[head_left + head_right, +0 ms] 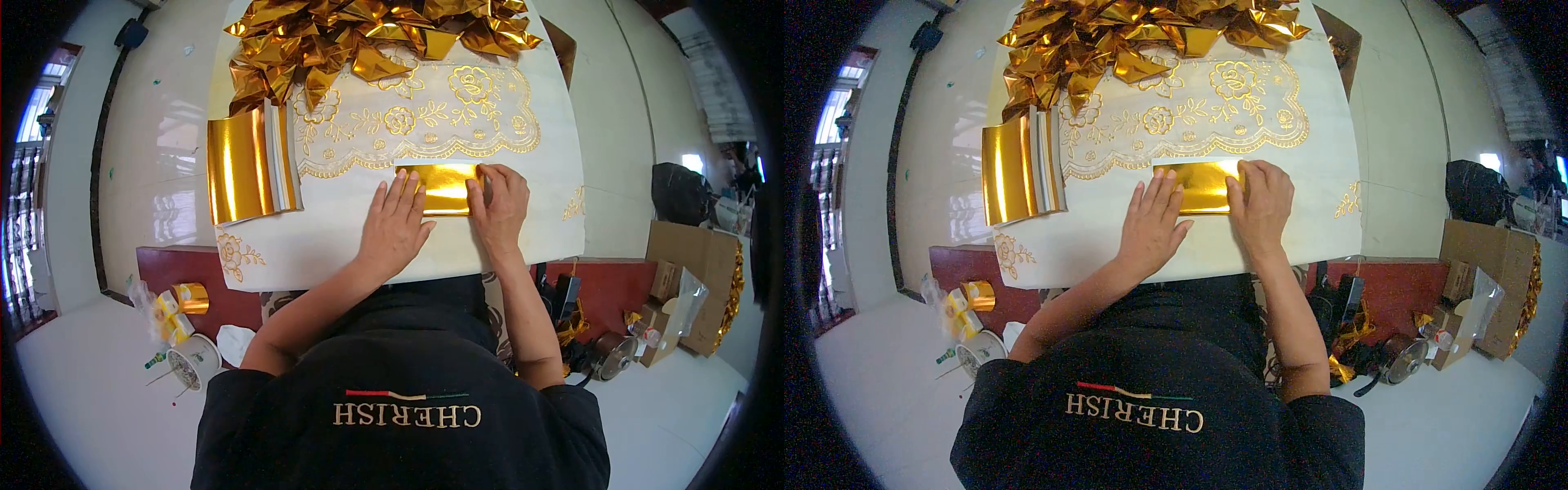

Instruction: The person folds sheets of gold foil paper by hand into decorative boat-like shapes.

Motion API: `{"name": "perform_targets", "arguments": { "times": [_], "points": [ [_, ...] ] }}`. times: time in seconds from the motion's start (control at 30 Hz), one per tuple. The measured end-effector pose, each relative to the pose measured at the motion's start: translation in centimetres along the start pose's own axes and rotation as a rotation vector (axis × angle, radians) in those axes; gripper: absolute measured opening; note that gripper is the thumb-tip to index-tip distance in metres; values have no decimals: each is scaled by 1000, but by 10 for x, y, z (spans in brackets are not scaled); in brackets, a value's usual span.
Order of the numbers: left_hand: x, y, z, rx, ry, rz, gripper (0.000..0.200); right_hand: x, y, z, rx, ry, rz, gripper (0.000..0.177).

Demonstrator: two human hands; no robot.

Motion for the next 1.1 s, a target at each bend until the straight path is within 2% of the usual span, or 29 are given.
{"name": "perform_targets", "arguments": {
  "times": [0.43, 0.83, 1.1],
  "points": [
    [1, 0, 0, -30, -12, 45, 58, -1, -1, 1, 7, 23, 25, 29],
    [2, 5, 0, 49, -34, 104, 45, 0, 0, -2, -14, 22, 6, 31],
    [0, 2, 0, -11, -5, 89, 49, -1, 1, -4, -30, 35, -6, 30]
  ]
}}
Point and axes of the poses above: each hand's wrist, its own x-axis towards the middle knuckle, its own y-axis out of the back of the hand, z = x × y, the point moved 2 cm from there along x, towards the middle knuckle, and after that the axes turned 6 degrees about x, right-handed, at the moved point
